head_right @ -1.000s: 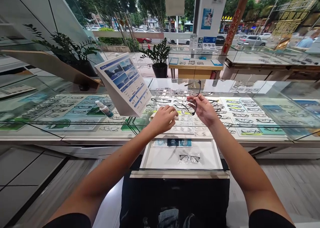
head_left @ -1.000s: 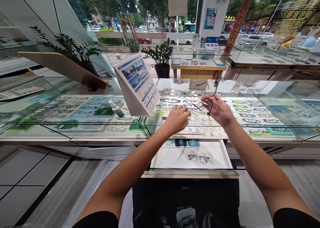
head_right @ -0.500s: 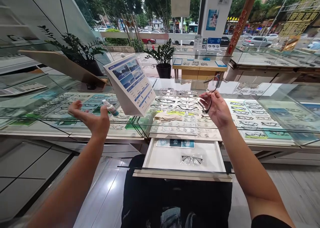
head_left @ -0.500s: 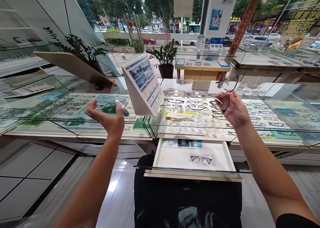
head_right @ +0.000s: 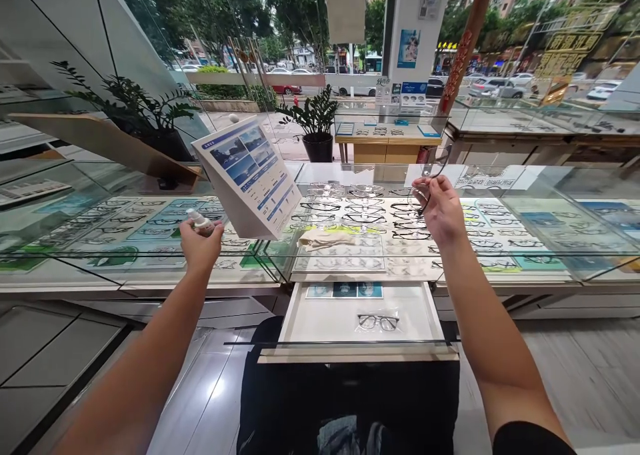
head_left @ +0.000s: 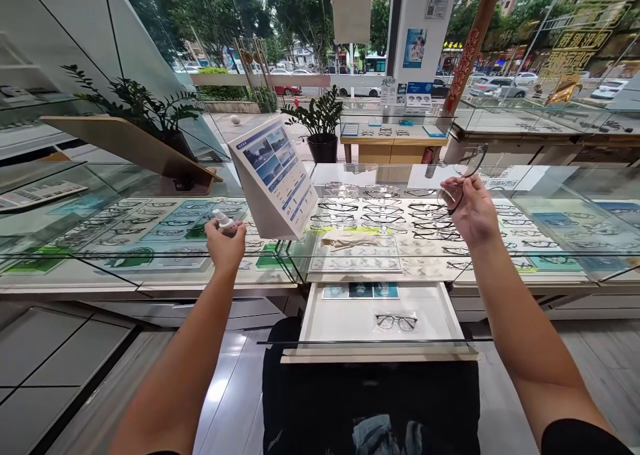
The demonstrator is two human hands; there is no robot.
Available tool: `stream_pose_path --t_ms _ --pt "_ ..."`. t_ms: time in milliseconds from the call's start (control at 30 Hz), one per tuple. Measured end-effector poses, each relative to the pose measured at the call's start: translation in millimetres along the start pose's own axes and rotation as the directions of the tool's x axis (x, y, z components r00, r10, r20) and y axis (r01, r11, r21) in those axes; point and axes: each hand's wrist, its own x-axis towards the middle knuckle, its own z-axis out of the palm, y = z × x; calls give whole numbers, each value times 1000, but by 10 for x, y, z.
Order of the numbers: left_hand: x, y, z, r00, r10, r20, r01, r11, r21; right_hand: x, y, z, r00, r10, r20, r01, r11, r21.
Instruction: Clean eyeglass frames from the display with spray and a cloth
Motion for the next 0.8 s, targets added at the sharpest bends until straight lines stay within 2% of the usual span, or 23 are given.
stream_pose_path --t_ms 100,167,300,433,467,533,600,633,700,800 --pt "22 111 -16 989 -137 -55 135 990 -35 -4 32 37 1000 21 1 -21 1000 1" --pt "3 225 -31 983 -162 -85 154 984 -89 -10 50 63 1000 29 -5 -29 1000 -4" --pt "-142 587 -2 976 -104 -189 55 968 -246 -49 74 147 999 51 -3 -51 998 -24" --pt "-466 1202 112 984 32 -176 -100 916 -389 -132 118 278 996 80 29 -80 997 -5" --pt "-569 1392 148 987 84 -136 -135 895 -426 -155 141 311 996 85 39 -86 996 3" --pt "-777 1787 231 976 219 15 -172 802 -572 -201 202 369 994 98 56 -99 995 7" --pt "-961 2153 341 937 299 179 -108 738 -666 -241 279 411 991 113 73 -112 993 -23" --pt "-1037 2307 409 905 318 283 -28 709 -705 -259 321 426 989 122 85 -118 992 -49" --pt "-1157 2526 566 814 317 487 166 676 -718 -291 403 448 983 147 114 -136 986 -97" --pt "-1274 2626 800 702 313 640 345 637 -689 -334 499 474 972 178 152 -160 980 -122"
